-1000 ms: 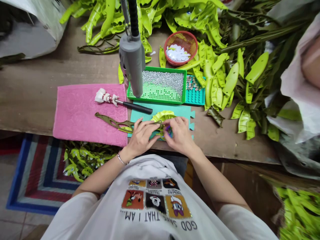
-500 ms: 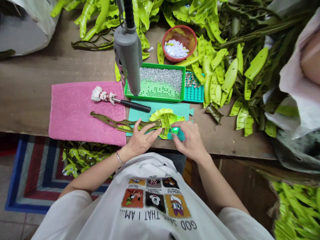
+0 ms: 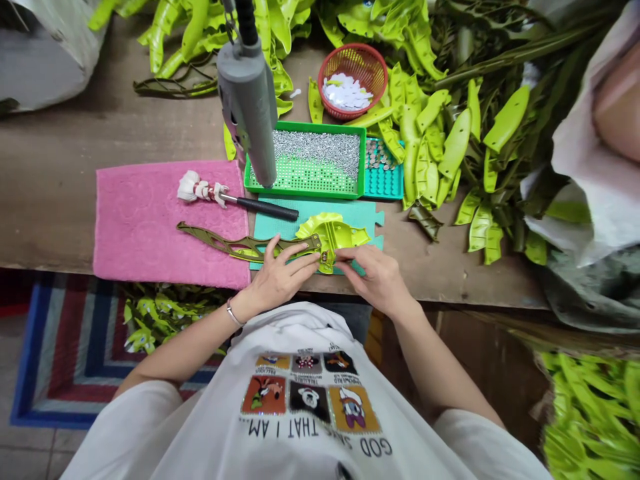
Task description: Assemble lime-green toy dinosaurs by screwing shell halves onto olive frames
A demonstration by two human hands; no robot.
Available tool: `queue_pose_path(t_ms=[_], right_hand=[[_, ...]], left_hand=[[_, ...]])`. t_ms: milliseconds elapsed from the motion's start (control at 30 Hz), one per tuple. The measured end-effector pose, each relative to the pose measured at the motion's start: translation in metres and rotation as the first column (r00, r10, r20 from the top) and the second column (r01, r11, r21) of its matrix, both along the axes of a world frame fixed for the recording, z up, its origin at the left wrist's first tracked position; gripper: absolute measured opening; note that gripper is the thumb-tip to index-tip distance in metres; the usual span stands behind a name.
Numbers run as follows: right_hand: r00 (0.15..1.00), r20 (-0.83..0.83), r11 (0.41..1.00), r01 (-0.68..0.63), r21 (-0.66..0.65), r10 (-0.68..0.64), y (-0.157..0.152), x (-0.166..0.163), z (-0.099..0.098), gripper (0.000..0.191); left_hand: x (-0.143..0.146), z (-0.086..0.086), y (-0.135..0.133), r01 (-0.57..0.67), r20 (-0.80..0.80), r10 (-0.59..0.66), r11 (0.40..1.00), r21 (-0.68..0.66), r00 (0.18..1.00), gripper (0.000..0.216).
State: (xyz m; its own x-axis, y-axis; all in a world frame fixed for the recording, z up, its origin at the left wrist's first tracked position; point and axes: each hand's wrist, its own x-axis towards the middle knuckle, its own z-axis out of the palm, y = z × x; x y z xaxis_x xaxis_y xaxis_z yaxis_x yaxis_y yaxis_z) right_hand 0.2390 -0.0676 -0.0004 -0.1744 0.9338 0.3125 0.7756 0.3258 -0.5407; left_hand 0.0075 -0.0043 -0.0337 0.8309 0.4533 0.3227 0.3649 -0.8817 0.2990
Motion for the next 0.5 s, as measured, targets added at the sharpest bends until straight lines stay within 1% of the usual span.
queue_pose_path(t_ms=[67, 133, 233, 300, 400, 500], right_hand=[[0.999, -0.035, 1.0, -0.029, -0.003, 0.029, -0.002, -0.001, 0.003, 0.015], [0.998, -0.063, 0.999, -0.022, -0.025, 0.02, -0.005, -0.004, 0.006, 0.018], [0.997, -0.079, 0.999, -0.011, -0.053, 0.007, -0.009, -0.01, 0.01, 0.021], [0.999, -0.051, 0.999, -0.001, -0.042, -0.001, -0.011, -0.013, 0.011, 0.022], [0.999, -0.013, 0.999, 0.044, 0.0, -0.044, -0.013, -0.016, 0.007, 0.021], [0.995, -0.006, 0.995, 0.103, -0.005, -0.103, -0.014, -0.019, 0.0, 0.015]], left_hand=[[0.001, 0.0, 0.0, 0.004, 0.03, -0.004, 1.0, 0.019, 1.0, 0.027], [0.001, 0.0, 0.0, 0.0, 0.042, -0.001, 1.0, 0.018, 0.999, 0.03], [0.0, 0.0, 0.0, -0.012, 0.016, 0.012, 0.999, -0.03, 1.0, 0.036], [0.0, 0.0, 0.0, -0.01, 0.008, 0.01, 0.999, -0.05, 1.0, 0.037], [0.0, -0.001, 0.001, 0.002, 0.024, -0.001, 0.999, -0.033, 1.0, 0.036], [0.001, -0.002, 0.001, -0.001, 0.039, 0.002, 1.0, -0.03, 0.999, 0.037]])
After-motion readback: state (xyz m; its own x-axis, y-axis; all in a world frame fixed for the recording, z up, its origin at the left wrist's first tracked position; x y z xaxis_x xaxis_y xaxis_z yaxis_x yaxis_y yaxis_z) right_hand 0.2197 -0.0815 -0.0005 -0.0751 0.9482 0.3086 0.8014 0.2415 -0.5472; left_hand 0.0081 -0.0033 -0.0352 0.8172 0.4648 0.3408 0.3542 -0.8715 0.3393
